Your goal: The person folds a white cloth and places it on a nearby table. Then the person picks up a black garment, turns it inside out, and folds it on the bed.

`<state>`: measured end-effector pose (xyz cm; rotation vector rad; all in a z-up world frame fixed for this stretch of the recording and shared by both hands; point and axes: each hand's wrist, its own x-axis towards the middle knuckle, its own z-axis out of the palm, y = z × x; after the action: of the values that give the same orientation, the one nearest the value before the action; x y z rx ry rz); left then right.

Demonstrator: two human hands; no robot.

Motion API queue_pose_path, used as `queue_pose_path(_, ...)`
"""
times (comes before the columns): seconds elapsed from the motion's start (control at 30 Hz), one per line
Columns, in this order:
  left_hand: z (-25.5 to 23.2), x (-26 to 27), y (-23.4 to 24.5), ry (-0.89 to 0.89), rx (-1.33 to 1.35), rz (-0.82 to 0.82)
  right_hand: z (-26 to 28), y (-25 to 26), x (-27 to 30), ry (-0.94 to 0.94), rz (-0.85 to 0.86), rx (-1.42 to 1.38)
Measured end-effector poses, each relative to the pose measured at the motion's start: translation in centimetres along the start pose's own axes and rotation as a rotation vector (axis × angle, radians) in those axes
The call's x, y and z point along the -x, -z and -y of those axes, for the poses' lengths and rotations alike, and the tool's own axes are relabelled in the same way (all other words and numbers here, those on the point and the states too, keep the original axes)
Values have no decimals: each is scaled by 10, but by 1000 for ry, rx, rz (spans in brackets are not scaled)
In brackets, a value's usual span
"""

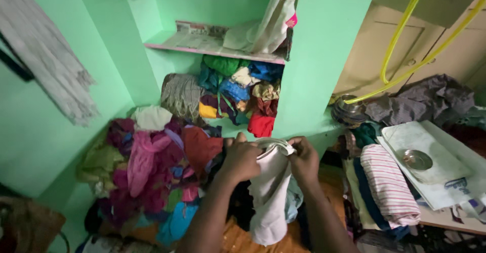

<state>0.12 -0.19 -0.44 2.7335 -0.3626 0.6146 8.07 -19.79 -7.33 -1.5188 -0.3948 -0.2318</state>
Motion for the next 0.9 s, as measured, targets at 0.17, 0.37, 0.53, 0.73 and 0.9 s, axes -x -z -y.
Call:
queue_pose_path(0.17, -2, -13, -6, 27, -78, 92, -29, -2, -5, 44, 56, 131)
queue_pose_path(0.37, 7, -28, 28, -15, -94, 122, -28, -1, -17, 83, 50, 108)
queue_pose_path(0.53, 52, -50, 53, -104, -100, 13, 15, -10, -33, 70, 96, -68)
queue_pose_path(0.73, 78, -51, 38, 7, 462, -22, 50, -18, -48, -113, 41, -234)
queue_pose_path(0.9, 75, -50, 34, -89, 516, 17, 32, -10, -61, -244, -48, -165)
